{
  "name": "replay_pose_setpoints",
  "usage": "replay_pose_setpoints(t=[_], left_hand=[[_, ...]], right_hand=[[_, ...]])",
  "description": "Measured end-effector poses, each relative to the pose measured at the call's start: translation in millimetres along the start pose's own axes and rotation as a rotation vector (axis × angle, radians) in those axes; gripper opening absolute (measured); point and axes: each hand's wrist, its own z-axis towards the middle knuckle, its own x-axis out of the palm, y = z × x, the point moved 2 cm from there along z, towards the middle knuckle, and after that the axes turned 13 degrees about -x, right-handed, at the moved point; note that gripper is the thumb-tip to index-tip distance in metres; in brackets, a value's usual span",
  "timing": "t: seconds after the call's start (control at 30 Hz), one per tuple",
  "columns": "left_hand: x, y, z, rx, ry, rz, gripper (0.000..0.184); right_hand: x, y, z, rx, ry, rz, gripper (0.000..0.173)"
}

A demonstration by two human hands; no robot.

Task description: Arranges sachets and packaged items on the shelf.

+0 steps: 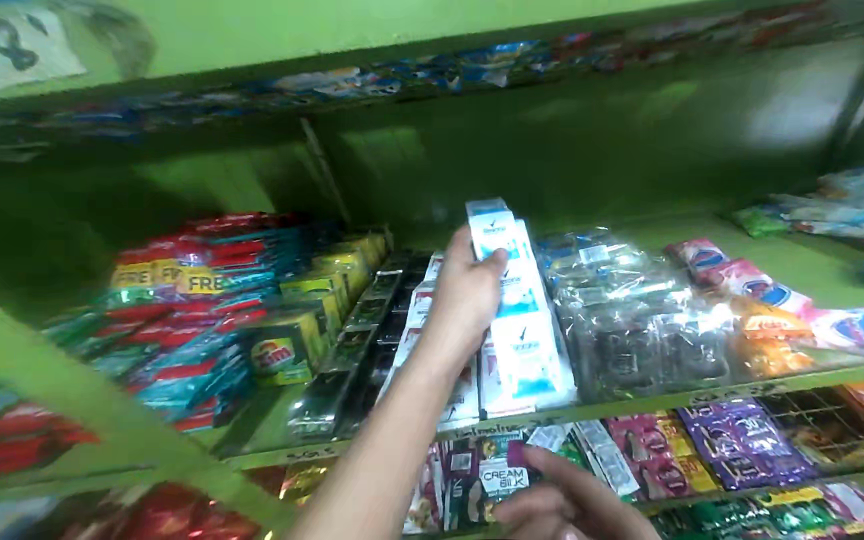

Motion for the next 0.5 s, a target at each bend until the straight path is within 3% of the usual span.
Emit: replay_pose_setpoints(t=[0.1, 0.27, 0.37, 0.5], left_hand=[[18, 12, 36, -0.066, 0.039, 0.357, 0.050], [31, 9, 29, -0.101, 0.029, 0.977, 0.036], [36, 10, 22, -0.100, -0.015, 1.031, 0.046], [32, 9, 4, -0.071, -0.058, 0.910, 0.051]], right_hand=[[-22, 13, -1, -0.142, 0.055, -0.424, 0.039], [-58, 24, -5, -0.465, 0.131, -0.934, 0.024], [-74, 18, -2, -0.604, 0.181, -1.111, 0.017], [-80, 7, 1, -0.683, 0.196, -1.193, 0.017]])
